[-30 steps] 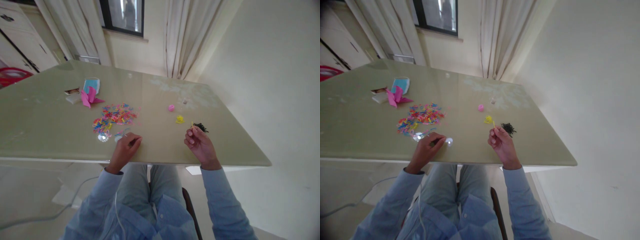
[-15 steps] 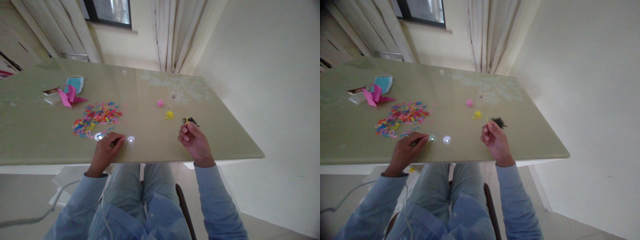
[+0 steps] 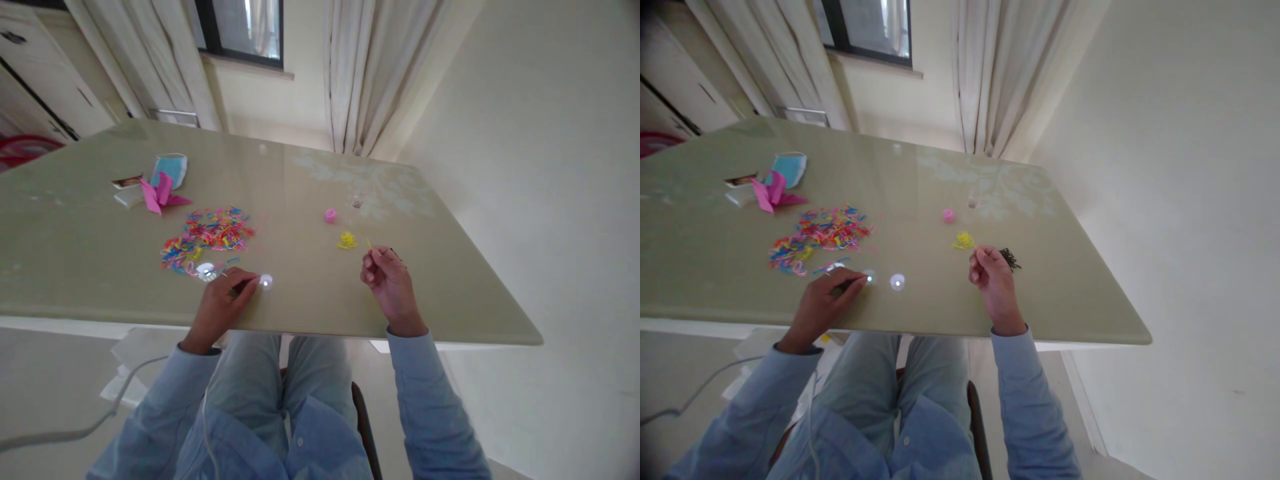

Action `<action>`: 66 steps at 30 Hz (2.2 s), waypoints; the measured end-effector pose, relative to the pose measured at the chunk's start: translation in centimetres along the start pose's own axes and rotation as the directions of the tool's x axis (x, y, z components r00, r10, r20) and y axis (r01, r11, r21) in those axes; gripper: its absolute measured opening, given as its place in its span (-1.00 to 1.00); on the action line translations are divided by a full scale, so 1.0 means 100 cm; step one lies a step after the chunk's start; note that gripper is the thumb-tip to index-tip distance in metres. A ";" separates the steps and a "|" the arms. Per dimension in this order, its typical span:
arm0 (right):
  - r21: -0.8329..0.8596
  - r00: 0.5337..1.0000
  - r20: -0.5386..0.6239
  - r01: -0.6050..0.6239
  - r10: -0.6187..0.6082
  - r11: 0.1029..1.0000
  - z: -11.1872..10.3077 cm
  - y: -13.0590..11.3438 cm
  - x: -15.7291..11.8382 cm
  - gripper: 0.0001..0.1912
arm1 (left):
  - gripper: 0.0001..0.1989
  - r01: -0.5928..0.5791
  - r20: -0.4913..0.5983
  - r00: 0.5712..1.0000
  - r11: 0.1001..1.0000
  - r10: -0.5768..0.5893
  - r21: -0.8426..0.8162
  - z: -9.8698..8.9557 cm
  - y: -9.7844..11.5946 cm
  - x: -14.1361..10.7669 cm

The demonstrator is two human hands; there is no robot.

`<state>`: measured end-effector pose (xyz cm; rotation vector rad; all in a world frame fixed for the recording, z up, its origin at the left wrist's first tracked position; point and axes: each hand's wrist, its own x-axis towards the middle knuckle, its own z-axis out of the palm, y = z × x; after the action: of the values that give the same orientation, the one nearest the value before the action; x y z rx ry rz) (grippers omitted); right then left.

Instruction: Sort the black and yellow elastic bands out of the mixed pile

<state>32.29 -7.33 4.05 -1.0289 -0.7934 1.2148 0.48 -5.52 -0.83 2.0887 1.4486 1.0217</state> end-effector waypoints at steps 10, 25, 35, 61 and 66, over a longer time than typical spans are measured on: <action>-0.463 0.950 -0.252 0.048 -0.183 0.885 -0.005 0.020 0.040 -0.73 | -0.76 -0.051 -0.007 0.999 0.996 0.051 -0.076 0.002 0.001 0.000; -0.874 0.940 0.047 0.202 -0.338 0.442 0.017 0.056 0.004 -0.63 | -0.83 -0.090 -0.008 0.996 0.980 0.090 -0.180 0.006 -0.002 -0.003; -0.997 0.986 -0.044 -0.032 -0.161 0.073 0.006 0.029 0.021 -0.60 | -0.84 -0.094 -0.001 0.995 0.980 0.095 -0.176 0.006 -0.003 -0.006; -0.983 0.955 0.094 0.133 -0.282 0.124 -0.014 0.039 0.011 -0.64 | -0.82 -0.052 -0.006 0.999 0.986 0.052 -0.158 0.003 -0.002 -0.001; -0.969 0.954 0.169 0.206 -0.246 0.133 -0.016 0.041 0.004 -0.61 | -0.78 0.059 -0.034 0.997 0.988 -0.065 -0.144 -0.012 -0.010 0.011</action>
<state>32.40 -7.15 -0.33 -1.8799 -1.7737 0.2035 -0.82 -4.19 -0.39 1.9216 1.4058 1.1134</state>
